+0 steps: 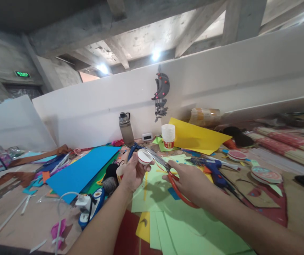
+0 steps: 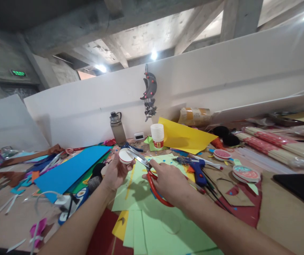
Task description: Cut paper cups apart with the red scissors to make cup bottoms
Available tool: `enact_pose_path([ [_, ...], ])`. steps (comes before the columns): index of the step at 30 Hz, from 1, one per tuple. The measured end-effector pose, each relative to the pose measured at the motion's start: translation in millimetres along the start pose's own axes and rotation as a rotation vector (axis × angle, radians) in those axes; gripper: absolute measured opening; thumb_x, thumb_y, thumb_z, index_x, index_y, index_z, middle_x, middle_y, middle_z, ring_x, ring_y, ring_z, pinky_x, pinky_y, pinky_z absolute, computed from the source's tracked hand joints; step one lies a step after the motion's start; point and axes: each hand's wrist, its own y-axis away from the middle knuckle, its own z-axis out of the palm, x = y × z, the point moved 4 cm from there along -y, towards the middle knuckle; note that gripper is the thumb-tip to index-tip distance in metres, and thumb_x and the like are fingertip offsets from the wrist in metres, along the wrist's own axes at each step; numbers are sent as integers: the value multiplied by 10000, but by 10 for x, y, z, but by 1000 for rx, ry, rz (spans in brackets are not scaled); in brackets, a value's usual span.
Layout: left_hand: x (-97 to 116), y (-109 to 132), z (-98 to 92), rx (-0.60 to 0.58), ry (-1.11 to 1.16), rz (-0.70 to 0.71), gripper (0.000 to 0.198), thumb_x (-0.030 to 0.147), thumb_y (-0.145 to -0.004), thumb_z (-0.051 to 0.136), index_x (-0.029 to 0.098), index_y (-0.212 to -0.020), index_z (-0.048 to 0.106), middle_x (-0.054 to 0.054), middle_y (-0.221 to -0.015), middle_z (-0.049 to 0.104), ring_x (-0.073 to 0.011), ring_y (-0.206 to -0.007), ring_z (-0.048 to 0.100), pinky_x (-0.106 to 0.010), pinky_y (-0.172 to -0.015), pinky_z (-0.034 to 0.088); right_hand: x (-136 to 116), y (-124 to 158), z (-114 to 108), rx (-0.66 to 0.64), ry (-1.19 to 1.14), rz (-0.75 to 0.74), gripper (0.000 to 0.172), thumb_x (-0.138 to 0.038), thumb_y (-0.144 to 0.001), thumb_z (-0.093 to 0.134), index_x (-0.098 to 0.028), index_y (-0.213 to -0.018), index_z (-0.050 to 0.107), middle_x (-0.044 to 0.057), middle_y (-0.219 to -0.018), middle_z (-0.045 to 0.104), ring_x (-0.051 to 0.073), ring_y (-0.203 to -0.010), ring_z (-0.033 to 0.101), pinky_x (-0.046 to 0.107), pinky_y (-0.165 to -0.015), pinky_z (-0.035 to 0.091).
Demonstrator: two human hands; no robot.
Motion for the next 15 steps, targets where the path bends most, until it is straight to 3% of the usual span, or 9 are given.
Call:
enact_pose_path([
  [7,25,-7,18,12,11,28,476,559,-797,552,99,-884,633,-105,-744,684,-139,-582,607,-218,-504,426,12,-1,26,3,13,4,467,-579,-901,317,-231,-1118,541,100,-869,694,255,-773,644,294,-594,338],
  [11,51,-3,35,1,14,97,416,471,-768,641,136,-1011,595,-78,-829,677,-159,-679,636,-214,-518,437,19,-5,32,-4,22,28,487,-587,-898,312,-227,-1131,543,104,-859,690,257,-784,644,296,-602,341],
  [15,14,5,37,-20,-21,80,377,447,-773,645,124,-963,600,-75,-804,672,-155,-667,633,-210,-508,432,18,-2,11,4,45,27,512,-599,-894,299,-225,-1156,532,107,-880,675,261,-795,642,298,-600,337],
])
